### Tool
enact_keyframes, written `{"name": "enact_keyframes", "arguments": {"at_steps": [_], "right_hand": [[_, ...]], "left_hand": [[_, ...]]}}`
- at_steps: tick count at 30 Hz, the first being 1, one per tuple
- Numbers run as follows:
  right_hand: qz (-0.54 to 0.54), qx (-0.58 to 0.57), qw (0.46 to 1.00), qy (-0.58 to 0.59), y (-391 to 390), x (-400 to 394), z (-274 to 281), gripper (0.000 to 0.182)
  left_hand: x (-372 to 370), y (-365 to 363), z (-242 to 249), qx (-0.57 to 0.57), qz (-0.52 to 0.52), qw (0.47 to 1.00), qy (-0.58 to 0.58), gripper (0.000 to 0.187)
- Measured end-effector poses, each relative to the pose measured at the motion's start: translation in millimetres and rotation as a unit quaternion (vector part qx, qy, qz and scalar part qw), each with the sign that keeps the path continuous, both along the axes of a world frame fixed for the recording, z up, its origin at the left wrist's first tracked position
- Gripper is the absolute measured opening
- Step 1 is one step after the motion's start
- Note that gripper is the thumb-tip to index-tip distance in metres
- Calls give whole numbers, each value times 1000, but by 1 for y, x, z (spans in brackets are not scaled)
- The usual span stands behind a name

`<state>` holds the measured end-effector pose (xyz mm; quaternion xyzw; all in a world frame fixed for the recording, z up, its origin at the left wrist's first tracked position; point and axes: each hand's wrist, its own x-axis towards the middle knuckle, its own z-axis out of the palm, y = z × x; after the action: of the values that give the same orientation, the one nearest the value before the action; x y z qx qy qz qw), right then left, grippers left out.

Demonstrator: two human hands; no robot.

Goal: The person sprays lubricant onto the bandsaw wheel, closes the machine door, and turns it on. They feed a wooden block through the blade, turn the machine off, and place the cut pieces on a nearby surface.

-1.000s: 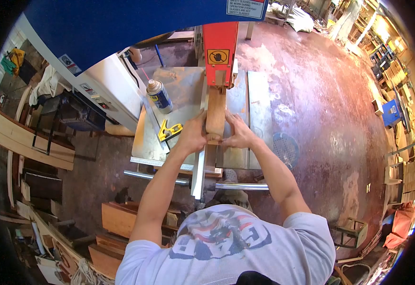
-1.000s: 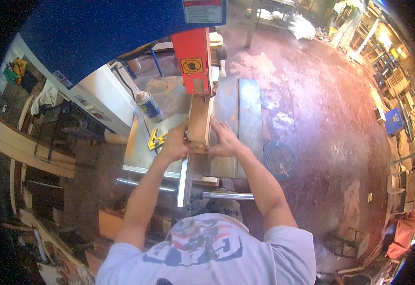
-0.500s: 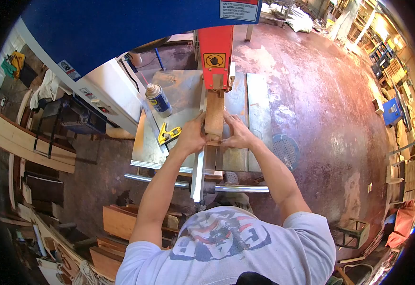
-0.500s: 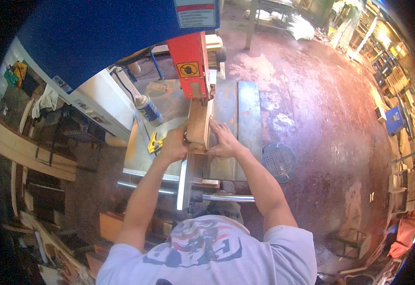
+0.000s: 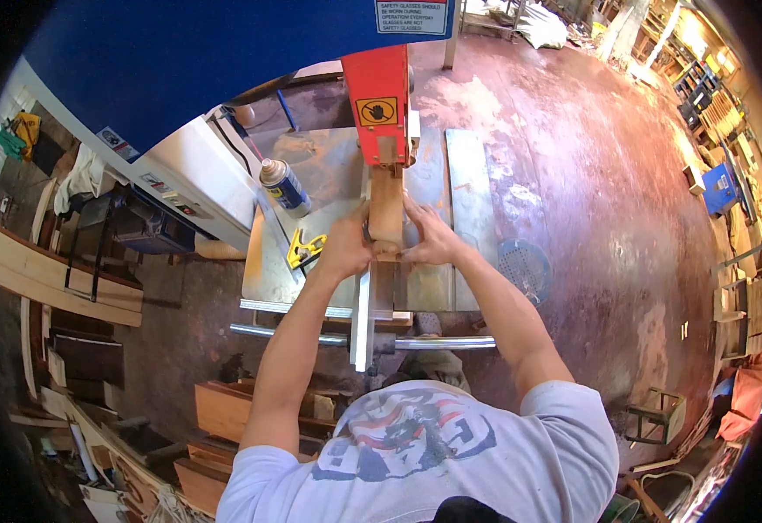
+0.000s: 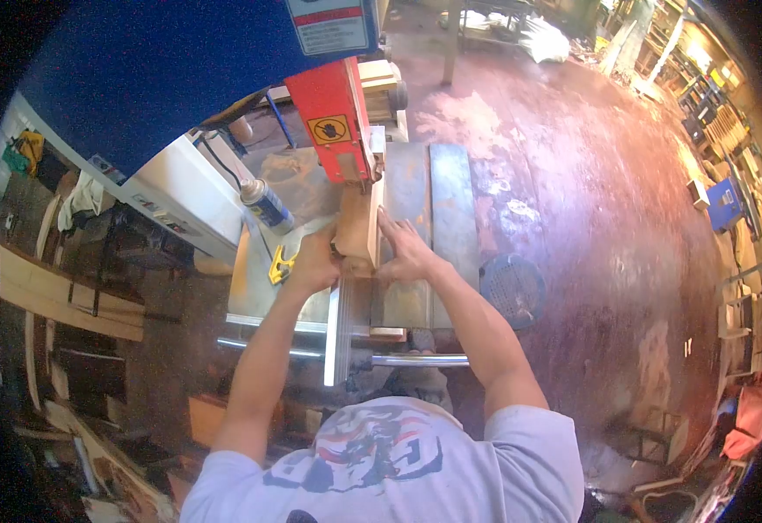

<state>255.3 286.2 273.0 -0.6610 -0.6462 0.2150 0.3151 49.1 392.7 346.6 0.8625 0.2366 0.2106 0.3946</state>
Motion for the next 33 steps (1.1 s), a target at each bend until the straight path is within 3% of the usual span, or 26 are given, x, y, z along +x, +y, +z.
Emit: {"name": "enact_keyframes", "arguments": {"at_steps": [5,8,11,17,22,23,26,28,30,31,33], "right_hand": [[0,11,1000,-28,3,2,-2,130],[-8,-14,1000,-14,4,3,-1,131],[-7,-26,1000,-9,4,3,5,129],[4,2,1000,-11,12,10,-7,128],[54,-12,998,-21,18,35,-17,131],[82,14,995,-56,21,52,-17,113],[-17,-53,975,215,52,98,9,80],[-176,62,953,237,97,120,22,54],[-200,117,862,450,133,126,46,50],[-190,144,886,397,150,125,55,50],[-169,198,922,286,178,120,68,49]], "left_hand": [[2,1,5,22,-5,1000,-7,88],[2,6,0,20,-1,999,37,103],[4,6,-4,21,2,1000,-14,89],[6,1,10,-38,21,999,3,88],[9,4,6,8,18,1000,11,93],[9,3,6,-4,26,999,29,94],[11,6,0,-2,25,999,36,97],[10,8,-1,-18,16,999,28,97],[10,3,11,-45,29,996,67,97],[10,2,16,-57,36,994,86,98],[11,2,8,-47,31,998,11,95]]}}
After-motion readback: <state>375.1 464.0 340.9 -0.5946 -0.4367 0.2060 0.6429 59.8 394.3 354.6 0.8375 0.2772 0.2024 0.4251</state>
